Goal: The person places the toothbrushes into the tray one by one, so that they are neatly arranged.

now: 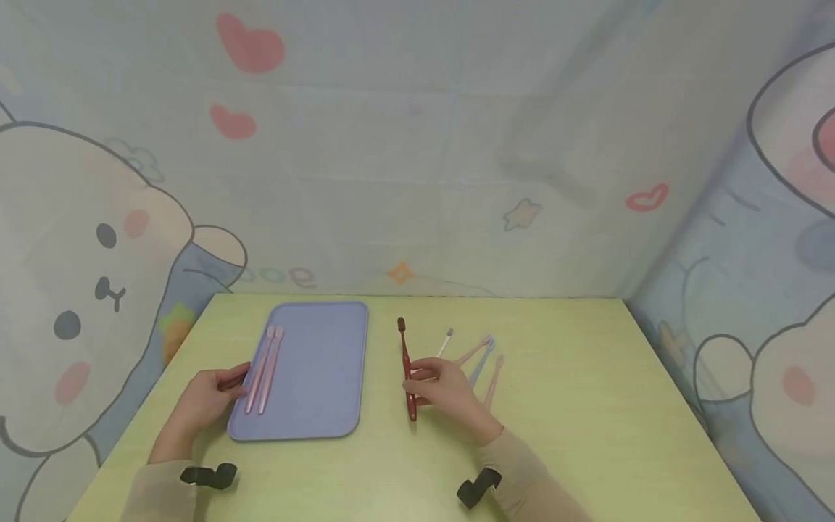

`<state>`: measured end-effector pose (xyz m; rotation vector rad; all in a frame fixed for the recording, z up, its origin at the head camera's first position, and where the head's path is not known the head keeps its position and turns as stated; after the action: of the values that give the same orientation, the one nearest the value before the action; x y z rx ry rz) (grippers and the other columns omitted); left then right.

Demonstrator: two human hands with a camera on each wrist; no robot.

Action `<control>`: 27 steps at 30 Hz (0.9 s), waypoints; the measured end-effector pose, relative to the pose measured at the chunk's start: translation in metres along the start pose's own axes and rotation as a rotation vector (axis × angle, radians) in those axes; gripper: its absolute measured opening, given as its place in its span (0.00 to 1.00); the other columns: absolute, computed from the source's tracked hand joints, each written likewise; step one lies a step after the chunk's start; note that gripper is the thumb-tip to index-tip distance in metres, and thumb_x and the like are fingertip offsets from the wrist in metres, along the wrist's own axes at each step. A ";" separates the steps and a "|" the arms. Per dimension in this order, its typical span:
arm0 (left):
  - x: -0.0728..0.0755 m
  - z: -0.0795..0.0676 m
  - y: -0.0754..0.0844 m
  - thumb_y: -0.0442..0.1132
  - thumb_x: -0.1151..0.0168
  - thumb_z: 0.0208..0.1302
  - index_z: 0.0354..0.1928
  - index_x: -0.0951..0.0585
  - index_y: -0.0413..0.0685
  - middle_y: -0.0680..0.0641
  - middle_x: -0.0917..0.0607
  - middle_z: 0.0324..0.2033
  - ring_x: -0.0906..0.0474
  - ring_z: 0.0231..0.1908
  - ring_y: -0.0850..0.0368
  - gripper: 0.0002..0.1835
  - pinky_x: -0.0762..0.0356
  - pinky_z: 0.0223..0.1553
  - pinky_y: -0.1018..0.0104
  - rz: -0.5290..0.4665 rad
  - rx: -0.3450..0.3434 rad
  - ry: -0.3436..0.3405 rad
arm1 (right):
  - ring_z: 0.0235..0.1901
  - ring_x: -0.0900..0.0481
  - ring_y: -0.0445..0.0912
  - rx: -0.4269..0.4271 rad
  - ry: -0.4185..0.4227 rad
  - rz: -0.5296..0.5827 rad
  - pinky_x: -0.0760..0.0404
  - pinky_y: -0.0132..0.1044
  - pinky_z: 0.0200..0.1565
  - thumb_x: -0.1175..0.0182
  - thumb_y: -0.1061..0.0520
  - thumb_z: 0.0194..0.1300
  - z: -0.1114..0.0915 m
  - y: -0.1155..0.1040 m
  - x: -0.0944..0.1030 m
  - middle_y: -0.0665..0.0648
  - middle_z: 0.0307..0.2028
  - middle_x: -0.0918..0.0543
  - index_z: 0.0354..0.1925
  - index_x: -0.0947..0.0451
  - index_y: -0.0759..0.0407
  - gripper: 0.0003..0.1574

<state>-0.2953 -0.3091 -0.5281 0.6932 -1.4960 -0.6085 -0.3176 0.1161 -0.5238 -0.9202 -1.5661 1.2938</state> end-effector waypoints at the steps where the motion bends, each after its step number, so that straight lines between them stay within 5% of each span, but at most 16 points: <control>1: 0.001 0.000 0.000 0.25 0.35 0.72 0.71 0.25 0.30 0.29 0.20 0.65 0.25 0.67 0.29 0.27 0.27 0.67 0.34 0.001 0.002 0.000 | 0.40 0.09 0.52 -0.004 -0.006 0.011 0.08 0.46 0.43 0.30 0.63 0.70 0.002 -0.001 -0.007 0.67 0.50 0.13 0.64 0.23 0.76 0.29; 9: 0.004 -0.001 -0.002 0.25 0.35 0.71 0.71 0.25 0.29 0.29 0.21 0.65 0.26 0.68 0.28 0.27 0.28 0.67 0.34 -0.002 0.004 0.002 | 0.37 0.10 0.48 -0.017 -0.083 0.130 0.08 0.46 0.42 0.29 0.65 0.69 0.024 -0.006 -0.076 0.63 0.46 0.12 0.62 0.22 0.75 0.27; 17: 0.003 -0.001 -0.005 0.25 0.35 0.71 0.71 0.25 0.30 0.29 0.20 0.64 0.26 0.68 0.29 0.27 0.28 0.67 0.34 0.001 0.007 0.001 | 0.34 0.11 0.47 -0.025 -0.131 0.129 0.08 0.44 0.40 0.27 0.64 0.66 0.033 -0.022 -0.139 0.58 0.41 0.13 0.59 0.18 0.69 0.24; 27: 0.000 0.000 -0.001 0.25 0.35 0.72 0.71 0.25 0.29 0.29 0.21 0.65 0.27 0.68 0.29 0.27 0.29 0.68 0.34 -0.013 0.012 0.000 | 0.32 0.12 0.45 -0.072 -0.101 0.168 0.08 0.42 0.39 0.26 0.65 0.65 0.056 -0.018 -0.182 0.55 0.39 0.13 0.56 0.17 0.67 0.22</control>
<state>-0.2956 -0.3104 -0.5289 0.7126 -1.4973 -0.6102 -0.3091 -0.0744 -0.5411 -1.0648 -1.6509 1.4287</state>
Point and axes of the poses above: each hand's wrist, its own z-axis towards the middle knuckle, its own x-axis out of the back of the hand, y = z × x, the point moved 8 cm from there along z, towards the middle knuckle
